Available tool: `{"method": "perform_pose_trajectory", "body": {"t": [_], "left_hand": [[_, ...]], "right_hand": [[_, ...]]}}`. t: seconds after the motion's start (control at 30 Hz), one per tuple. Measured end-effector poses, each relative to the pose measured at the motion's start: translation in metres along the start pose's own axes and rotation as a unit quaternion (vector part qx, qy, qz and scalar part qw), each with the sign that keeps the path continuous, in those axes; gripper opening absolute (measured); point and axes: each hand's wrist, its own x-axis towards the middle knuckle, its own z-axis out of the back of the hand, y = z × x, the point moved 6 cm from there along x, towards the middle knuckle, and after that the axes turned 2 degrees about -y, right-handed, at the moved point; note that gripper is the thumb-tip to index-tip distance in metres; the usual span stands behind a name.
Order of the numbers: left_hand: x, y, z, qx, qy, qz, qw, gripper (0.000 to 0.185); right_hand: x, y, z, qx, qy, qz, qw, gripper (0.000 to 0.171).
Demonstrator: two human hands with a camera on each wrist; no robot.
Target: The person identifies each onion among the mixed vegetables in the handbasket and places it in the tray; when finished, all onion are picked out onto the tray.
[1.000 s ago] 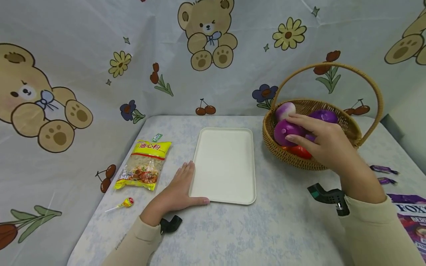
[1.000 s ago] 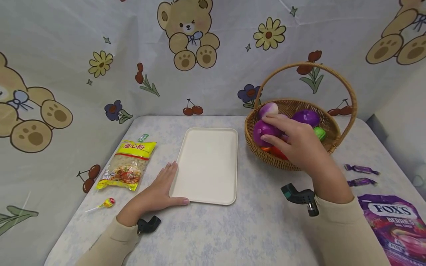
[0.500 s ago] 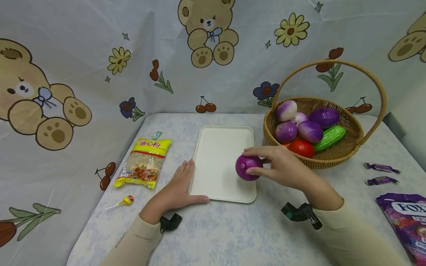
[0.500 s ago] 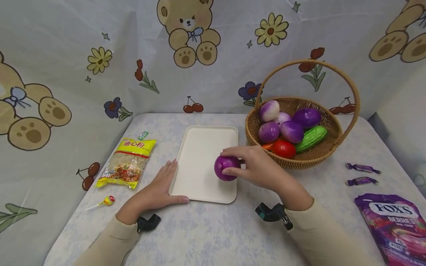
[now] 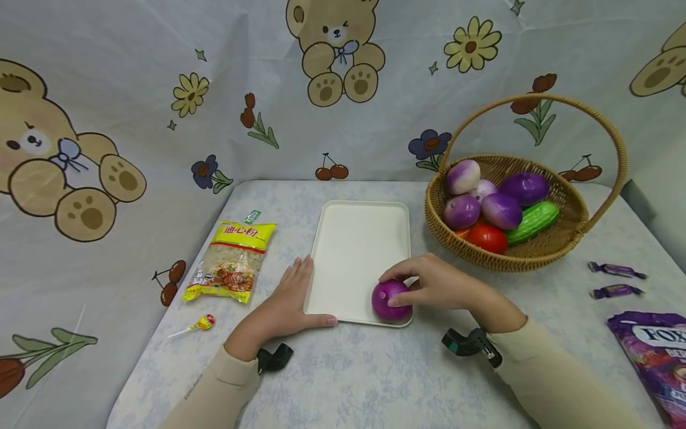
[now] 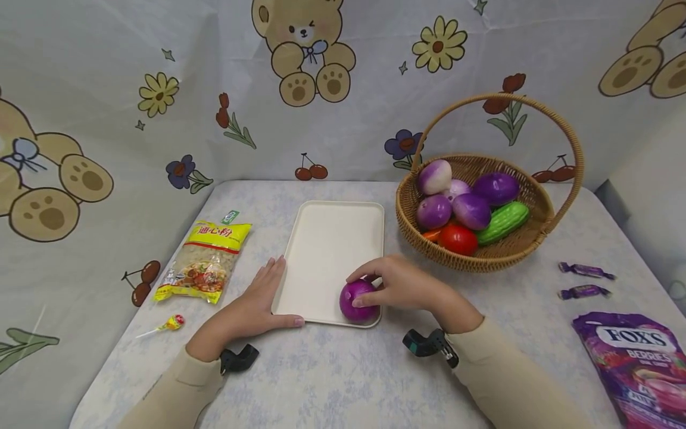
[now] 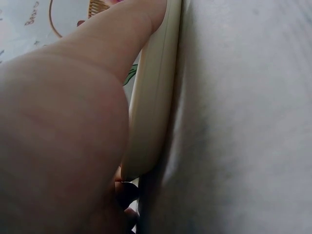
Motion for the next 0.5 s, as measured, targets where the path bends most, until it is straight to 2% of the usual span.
{"method": "perform_pose_trajectory", "body": {"t": [0.27,0.5], "left_hand": [[-0.0004,0.0010,0.0004,0.003,-0.002,0.002,1.0000,0.144],[-0.0003,-0.0002,0.0003,0.004,-0.004,-0.001,1.0000,0.143]], "right_hand": [[-0.0028,-0.0022,0.0021,-0.022,0.014,0.012,1.000,0.040],[-0.0043,-0.0004,0.0058,-0.037,0.008,0.018,0.999,0.043]]}}
